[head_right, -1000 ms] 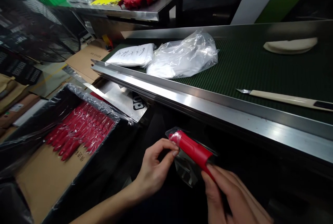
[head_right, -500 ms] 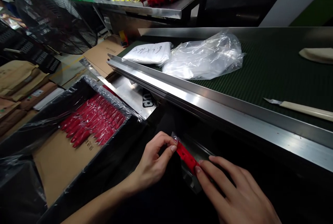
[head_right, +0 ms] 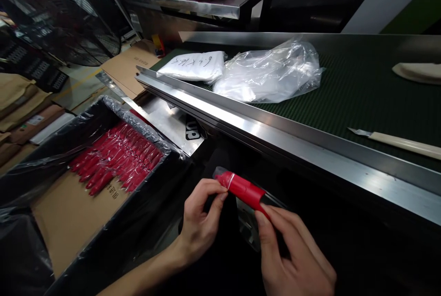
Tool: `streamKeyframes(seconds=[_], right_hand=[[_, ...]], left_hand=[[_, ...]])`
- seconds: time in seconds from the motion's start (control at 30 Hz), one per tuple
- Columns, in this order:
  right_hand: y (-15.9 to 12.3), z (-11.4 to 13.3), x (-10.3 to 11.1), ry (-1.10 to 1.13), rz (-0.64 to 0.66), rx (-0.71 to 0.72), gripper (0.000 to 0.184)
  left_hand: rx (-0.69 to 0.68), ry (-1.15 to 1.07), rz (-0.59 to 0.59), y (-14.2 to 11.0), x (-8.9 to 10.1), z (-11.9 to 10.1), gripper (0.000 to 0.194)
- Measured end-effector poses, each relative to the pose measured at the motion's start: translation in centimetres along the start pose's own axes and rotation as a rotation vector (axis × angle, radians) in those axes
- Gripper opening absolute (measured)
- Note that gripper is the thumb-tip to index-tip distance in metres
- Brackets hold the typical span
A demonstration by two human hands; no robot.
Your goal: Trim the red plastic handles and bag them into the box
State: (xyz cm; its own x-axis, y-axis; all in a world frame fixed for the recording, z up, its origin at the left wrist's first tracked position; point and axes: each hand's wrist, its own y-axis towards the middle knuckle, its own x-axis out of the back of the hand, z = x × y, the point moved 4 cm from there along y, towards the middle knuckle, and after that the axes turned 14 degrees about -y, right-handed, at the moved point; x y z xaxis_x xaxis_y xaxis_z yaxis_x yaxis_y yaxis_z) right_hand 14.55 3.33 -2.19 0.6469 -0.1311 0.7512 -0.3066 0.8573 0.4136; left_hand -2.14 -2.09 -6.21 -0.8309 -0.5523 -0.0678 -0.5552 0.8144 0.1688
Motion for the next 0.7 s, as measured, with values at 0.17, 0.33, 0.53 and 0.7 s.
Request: streamKeyframes(seconds=[0.17, 0.33, 0.53, 0.7], right_hand=[[-2.2, -0.6, -2.2, 0.149, 0.001, -0.262, 0.017], [-2.0, -0.6, -2.8, 0.148, 0.05, -0.099, 0.017], [0.2, -0.8, -1.8, 0.112, 0.38, 0.548, 0.036], [-1.5, -3.1, -2.4, 0.186, 0.283, 0.64, 0.042]], left_hand=[[0.026, 0.006, -0.076, -1.4, -0.5, 1.9, 0.013], [-0.02, -0.046, 0.042, -1.6, -1.1, 0.9, 0.012], [0.039, -0.006, 0.137, 0.0, -0.5, -2.2, 0.008], [-0.126, 0.053, 0.425, 0.3, 0.2, -5.3, 0.02]])
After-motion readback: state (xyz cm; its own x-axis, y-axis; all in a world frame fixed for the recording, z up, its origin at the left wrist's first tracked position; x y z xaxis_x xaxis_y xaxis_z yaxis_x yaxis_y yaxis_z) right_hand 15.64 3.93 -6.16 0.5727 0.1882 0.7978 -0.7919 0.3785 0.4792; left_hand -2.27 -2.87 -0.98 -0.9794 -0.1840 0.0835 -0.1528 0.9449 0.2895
